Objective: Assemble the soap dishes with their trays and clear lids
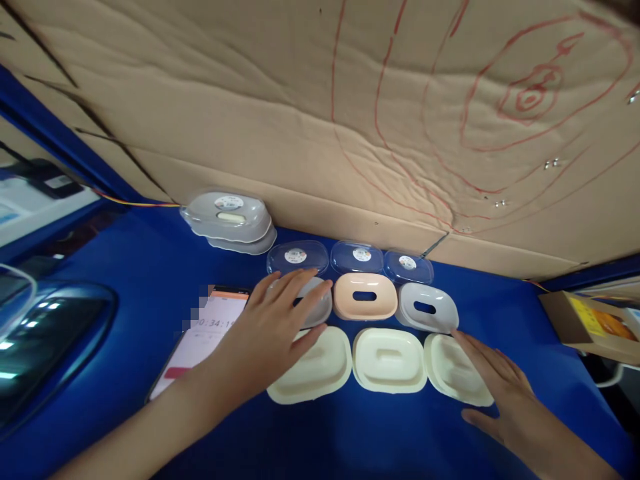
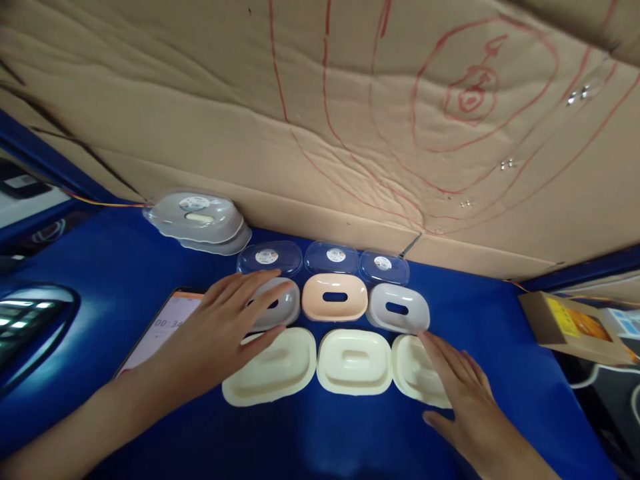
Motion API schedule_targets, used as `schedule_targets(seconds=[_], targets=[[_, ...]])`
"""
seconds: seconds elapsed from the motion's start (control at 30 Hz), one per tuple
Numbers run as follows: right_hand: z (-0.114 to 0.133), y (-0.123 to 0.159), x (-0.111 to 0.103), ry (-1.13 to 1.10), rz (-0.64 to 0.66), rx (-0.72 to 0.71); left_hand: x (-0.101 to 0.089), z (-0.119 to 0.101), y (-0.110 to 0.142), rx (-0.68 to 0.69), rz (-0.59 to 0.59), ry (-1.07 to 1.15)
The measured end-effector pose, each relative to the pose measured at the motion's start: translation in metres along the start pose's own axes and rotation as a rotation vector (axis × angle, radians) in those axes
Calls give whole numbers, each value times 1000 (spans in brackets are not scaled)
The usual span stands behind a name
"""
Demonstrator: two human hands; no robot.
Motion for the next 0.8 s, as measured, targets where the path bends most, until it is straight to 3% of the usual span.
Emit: schedule_targets(seconds=[0.13,0.2,0.33,0.43,0.6,0.8], targets=[[36,-7,-17,-24,-121,-107,8,22,7,-28,119,-40],[68,-15,-20,-20,-83,-188,13,30,11,-43,160,-39],[141,-35,-12,46,-66,-553,22,39,15,-66,177,-38],[174,-50,-1,52,-169,-709,23,37,17,-31,158,-57],[184,-58,11,32,-318,-755,18,27,15,78,71,-75],[180,-54,20,-1,-269,-797,-1,24,7,115,-72,-33]])
Point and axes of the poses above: each hand's wrist, its own y-axis away from the middle knuckle, its own x-axis out of the palm, z = x × y, the point moved 3 cm from there along -y, towards the middle knuckle
